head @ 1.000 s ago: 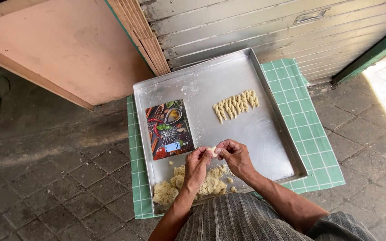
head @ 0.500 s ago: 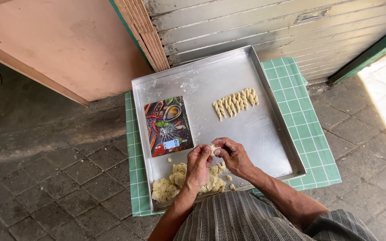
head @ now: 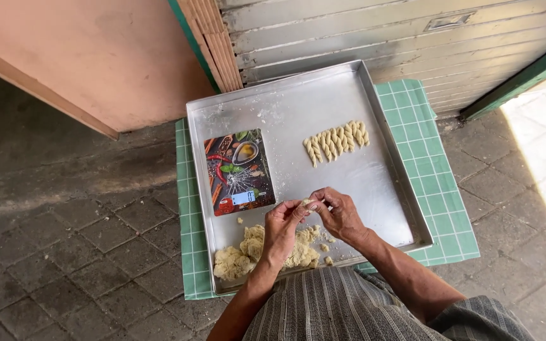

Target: Pinching off small portions of dough from a larger mass and arranging them on a metal baking tray.

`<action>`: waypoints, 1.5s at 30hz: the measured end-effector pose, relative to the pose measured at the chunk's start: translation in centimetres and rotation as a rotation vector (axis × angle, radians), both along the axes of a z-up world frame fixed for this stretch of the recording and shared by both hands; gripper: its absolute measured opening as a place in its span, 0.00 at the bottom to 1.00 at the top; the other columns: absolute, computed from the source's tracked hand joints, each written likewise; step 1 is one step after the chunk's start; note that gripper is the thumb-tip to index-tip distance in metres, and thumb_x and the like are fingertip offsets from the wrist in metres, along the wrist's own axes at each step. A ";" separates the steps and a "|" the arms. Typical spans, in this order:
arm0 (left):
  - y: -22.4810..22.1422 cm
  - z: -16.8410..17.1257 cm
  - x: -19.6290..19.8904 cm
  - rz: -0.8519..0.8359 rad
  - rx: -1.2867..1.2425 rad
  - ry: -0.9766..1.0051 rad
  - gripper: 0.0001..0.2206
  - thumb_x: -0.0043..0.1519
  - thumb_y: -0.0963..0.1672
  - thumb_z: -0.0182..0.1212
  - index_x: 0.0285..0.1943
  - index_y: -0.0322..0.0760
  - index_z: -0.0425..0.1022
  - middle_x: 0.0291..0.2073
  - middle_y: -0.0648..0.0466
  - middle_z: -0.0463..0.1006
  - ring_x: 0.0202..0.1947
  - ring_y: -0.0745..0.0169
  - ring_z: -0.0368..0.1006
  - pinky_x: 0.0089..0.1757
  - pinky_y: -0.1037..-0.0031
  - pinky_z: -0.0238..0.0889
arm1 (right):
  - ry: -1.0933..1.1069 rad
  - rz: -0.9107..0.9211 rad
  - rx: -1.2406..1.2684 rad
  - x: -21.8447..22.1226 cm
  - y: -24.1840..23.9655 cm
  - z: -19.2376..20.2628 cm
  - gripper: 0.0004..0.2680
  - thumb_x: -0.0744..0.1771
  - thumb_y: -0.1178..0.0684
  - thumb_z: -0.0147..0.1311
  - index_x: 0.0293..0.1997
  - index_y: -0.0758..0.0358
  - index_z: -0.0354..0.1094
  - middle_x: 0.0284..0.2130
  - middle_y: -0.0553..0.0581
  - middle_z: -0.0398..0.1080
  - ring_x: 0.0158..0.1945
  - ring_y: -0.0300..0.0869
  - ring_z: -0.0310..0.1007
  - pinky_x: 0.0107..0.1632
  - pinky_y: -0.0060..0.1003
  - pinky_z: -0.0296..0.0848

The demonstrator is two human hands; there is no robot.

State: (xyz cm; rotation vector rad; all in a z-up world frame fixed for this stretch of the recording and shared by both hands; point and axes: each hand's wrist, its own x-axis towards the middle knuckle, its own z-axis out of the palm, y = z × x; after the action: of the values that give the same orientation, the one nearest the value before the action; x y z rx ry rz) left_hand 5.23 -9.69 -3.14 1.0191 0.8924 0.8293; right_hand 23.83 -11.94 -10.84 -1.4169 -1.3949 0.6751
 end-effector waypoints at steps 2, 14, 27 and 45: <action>0.1 -1.3 0.0 -0.017 0.012 0.006 0.12 0.66 0.47 0.63 0.45 0.30 0.80 0.31 0.45 0.79 0.34 0.64 0.73 0.37 0.77 0.68 | 0.110 -0.007 0.019 -1.2 0.0 4.9 0.05 0.66 0.54 0.62 0.37 0.64 0.75 0.27 0.59 0.74 0.23 0.39 0.71 0.26 0.30 0.73; 0.7 -1.3 1.1 0.036 0.058 -0.066 0.17 0.63 0.46 0.68 0.57 0.30 0.75 0.35 0.50 0.77 0.34 0.70 0.68 0.38 0.78 0.66 | 0.500 -0.171 -0.182 -3.3 -1.2 7.7 0.09 0.63 0.58 0.68 0.42 0.71 0.77 0.23 0.58 0.72 0.22 0.38 0.71 0.28 0.31 0.74; 1.3 -4.9 0.5 -0.011 -0.119 -0.287 0.06 0.65 0.44 0.65 0.43 0.37 0.77 0.28 0.50 0.73 0.29 0.61 0.73 0.31 0.80 0.62 | 0.519 0.263 -0.131 -0.9 -1.1 7.2 0.09 0.69 0.55 0.53 0.51 0.72 0.69 0.26 0.63 0.76 0.30 0.42 0.78 0.31 0.34 0.80; 0.3 -0.2 1.2 0.069 0.108 -0.010 0.18 0.67 0.46 0.62 0.60 0.30 0.72 0.34 0.51 0.77 0.34 0.70 0.68 0.40 0.76 0.67 | 0.456 -0.123 -0.133 -2.5 -0.1 6.1 0.07 0.70 0.53 0.57 0.39 0.67 0.75 0.20 0.56 0.73 0.19 0.33 0.62 0.23 0.26 0.64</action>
State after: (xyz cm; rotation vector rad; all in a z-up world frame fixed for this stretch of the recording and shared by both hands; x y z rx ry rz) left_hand 6.39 -9.43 -3.29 1.0815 0.8857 0.9486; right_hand 21.29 -12.05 -4.75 -1.3321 -0.9138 0.9546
